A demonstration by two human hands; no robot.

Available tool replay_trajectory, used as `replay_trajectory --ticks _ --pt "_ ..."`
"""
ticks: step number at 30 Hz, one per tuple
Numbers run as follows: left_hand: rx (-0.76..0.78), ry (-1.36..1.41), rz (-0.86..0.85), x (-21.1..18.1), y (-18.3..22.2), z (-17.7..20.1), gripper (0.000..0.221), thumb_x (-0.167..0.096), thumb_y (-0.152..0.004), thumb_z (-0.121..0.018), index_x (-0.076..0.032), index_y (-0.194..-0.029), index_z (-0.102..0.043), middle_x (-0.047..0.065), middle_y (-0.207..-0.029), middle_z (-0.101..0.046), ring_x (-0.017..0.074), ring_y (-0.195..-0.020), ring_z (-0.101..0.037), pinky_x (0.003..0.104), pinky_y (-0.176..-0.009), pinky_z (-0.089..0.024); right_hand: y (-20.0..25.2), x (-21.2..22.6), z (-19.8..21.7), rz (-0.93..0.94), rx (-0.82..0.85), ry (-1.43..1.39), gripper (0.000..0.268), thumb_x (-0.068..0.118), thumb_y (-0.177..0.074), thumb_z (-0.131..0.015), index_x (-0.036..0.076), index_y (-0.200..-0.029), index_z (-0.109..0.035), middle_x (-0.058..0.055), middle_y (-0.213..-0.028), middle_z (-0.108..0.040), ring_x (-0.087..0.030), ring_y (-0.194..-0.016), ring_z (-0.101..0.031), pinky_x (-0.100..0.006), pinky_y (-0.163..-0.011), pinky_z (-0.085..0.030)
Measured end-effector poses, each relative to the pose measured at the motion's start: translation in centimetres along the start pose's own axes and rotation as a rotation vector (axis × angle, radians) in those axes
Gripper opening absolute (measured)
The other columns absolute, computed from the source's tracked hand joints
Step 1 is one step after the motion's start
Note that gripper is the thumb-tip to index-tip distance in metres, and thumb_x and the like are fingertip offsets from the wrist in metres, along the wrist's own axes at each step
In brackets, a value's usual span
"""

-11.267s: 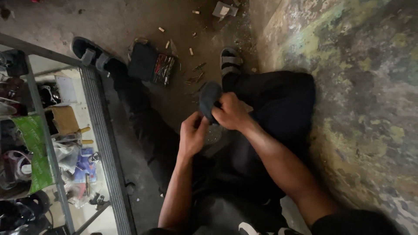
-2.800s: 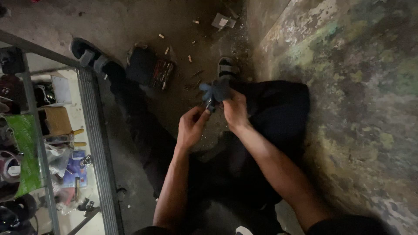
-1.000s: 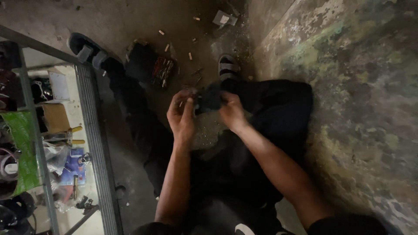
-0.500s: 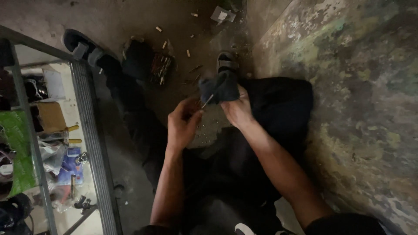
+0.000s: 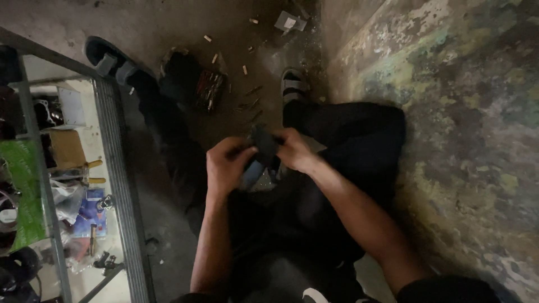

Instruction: The person cleans small motorcycle engine components using a cloth and a pick tool while sitting in a workshop.

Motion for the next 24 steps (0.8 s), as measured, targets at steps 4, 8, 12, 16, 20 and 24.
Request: replay_trajectory --ticks 4,8,12,16,20,24 --pt "0.081 0.077 0.04 3.3 0.2 -1.0 0.022 -0.01 -0.08 -0.087 -0.001 -0.098 -0.078 0.011 -0.094 -0.078 0.0153 -0.082 -0.072 0.031 -0.075 -0.057 0.5 -0.8 -0.2 -0.163 -0.012 0.097 0.013 0.004 -0.094 -0.064 -0.002 -0.1 -0.074 -0.006 -0.075 -0.063 -0.013 -0.065 -0.053 -0.034 -0.056 -0.041" --pt "0.092 0.229 0.052 5.7 0.6 -1.5 0.022 -0.007 -0.082 -0.083 0.0 -0.103 -0.077 0.008 -0.1 -0.078 0.0145 -0.092 -0.072 0.03 -0.084 -0.057 0.2 0.6 -0.1 0.014 -0.004 0.202 0.021 -0.001 -0.088 -0.063 0.0 -0.107 -0.073 -0.003 -0.089 -0.073 -0.007 -0.082 -0.062 -0.03 -0.072 -0.052" --pt "0.009 0.285 0.07 6.5 0.7 -0.3 0.019 -0.007 -0.089 -0.079 0.0 -0.106 -0.076 0.007 -0.1 -0.078 0.0138 -0.092 -0.07 0.03 -0.084 -0.056 0.1 2.8 -0.9 0.162 0.022 0.192 0.028 -0.002 -0.088 -0.06 -0.001 -0.115 -0.071 -0.005 -0.101 -0.076 -0.008 -0.093 -0.066 -0.03 -0.08 -0.055" --pt "-0.071 0.239 0.172 7.2 0.4 -0.3 0.014 -0.009 -0.093 -0.077 -0.001 -0.104 -0.076 0.006 -0.096 -0.077 0.0121 -0.087 -0.07 0.028 -0.079 -0.056 -0.4 2.0 -1.3 0.064 -0.035 0.151 0.015 0.005 -0.095 -0.071 -0.001 -0.108 -0.075 -0.01 -0.095 -0.075 -0.009 -0.087 -0.063 -0.032 -0.074 -0.054" --pt "-0.229 0.444 0.252 11.8 0.7 -0.9 0.009 -0.01 -0.095 -0.077 -0.002 -0.1 -0.075 0.002 -0.09 -0.073 0.0093 -0.08 -0.064 0.025 -0.073 -0.051 0.2 3.7 -1.4 0.062 -0.098 0.372 0.026 0.003 -0.088 -0.068 0.002 -0.114 -0.073 -0.012 -0.088 -0.076 -0.014 -0.075 -0.07 -0.033 -0.066 -0.055" --pt "-0.265 0.535 0.211 12.8 1.1 -0.8 0.009 -0.01 -0.097 -0.076 -0.002 -0.095 -0.072 -0.001 -0.089 -0.071 0.0068 -0.081 -0.06 0.024 -0.074 -0.049 0.5 5.1 -1.6 0.362 -0.153 0.392 0.029 0.002 -0.085 -0.073 -0.001 -0.114 -0.072 -0.015 -0.097 -0.076 -0.016 -0.087 -0.075 -0.033 -0.075 -0.058"
Point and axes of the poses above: each hand's wrist, its own y-axis away from the middle knuckle, its own z-axis out of the back of the hand, x = y × z, the point moved 10 cm from there along -y, towards the middle knuckle
